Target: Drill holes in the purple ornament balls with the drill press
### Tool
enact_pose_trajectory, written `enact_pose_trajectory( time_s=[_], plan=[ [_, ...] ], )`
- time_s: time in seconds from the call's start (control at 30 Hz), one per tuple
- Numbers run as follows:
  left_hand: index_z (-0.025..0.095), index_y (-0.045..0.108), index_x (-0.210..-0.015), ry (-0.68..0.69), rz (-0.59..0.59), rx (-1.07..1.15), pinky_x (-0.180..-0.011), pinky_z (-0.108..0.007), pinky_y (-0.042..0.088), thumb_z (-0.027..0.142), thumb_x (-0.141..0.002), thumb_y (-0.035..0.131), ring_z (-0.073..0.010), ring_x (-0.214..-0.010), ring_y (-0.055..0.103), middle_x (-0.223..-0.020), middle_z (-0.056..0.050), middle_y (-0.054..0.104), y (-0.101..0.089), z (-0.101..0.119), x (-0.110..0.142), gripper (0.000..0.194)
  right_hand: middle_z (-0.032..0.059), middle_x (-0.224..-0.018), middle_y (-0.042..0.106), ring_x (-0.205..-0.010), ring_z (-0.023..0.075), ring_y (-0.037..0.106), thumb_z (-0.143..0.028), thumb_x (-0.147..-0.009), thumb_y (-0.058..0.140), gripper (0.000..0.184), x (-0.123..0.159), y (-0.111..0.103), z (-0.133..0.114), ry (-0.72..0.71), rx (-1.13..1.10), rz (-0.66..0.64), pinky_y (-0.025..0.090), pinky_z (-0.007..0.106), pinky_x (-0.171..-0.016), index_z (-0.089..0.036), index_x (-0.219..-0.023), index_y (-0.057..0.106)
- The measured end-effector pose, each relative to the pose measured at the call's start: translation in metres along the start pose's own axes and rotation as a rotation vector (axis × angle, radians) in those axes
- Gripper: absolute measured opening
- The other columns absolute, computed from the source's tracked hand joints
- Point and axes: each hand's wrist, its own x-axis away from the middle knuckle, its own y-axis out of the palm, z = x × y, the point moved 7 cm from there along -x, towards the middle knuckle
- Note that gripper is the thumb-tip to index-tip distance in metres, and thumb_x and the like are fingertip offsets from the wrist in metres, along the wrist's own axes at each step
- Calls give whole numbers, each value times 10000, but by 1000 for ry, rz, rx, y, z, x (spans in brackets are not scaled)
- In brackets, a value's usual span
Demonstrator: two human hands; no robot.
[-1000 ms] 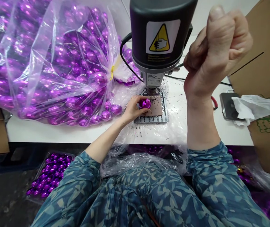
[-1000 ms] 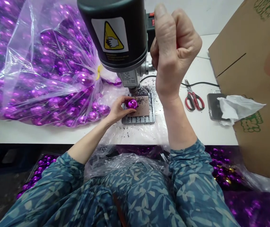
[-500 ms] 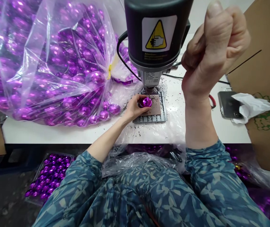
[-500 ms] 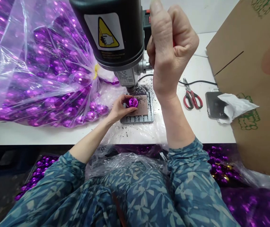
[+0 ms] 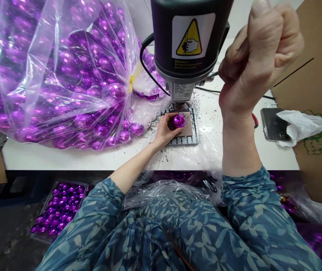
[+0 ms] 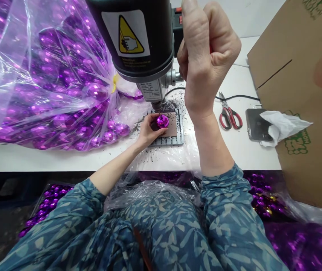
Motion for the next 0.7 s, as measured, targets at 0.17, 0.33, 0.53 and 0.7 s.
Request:
enact_pose_trajectory(
  time_s=[0.17,0.33,0.53,0.7],
  plan=[
    [252,632,-1292,-12,-11,10,-1060,-527,586,249,-768,945,-305,-1202,689,-1261,-94,726,-1,3,0,610,-93,-443,322,-360,52,257,-669,-787,662,565,4,-1,-3,-17,-14,2,107,298,-431,-230,-631,342],
    [242,623,-1286,-21,-15,9,-1057,-536,586,234,-774,938,-306,-1197,691,-1261,-99,726,-2,5,1,601,-77,-455,314,-393,33,276,-672,-839,656,619,21,-6,-16,-25,53,33,179,276,-452,-210,-598,322],
    [250,601,-1290,-3,-17,53,-1070,-521,594,251,-803,923,-292,-1227,698,-1297,-97,712,-1,5,3,584,-48,-477,131,-407,40,236,-778,-868,593,744,40,-15,-19,-26,186,59,217,280,-444,-205,-588,209],
    [247,597,-1299,-8,-24,68,-1080,-530,590,269,-805,925,-297,-1228,698,-1299,-108,711,-1,5,4,593,-41,-474,48,-391,43,127,-569,-952,632,691,44,-20,-7,-166,112,78,155,302,-436,-191,-572,196]
  ],
)
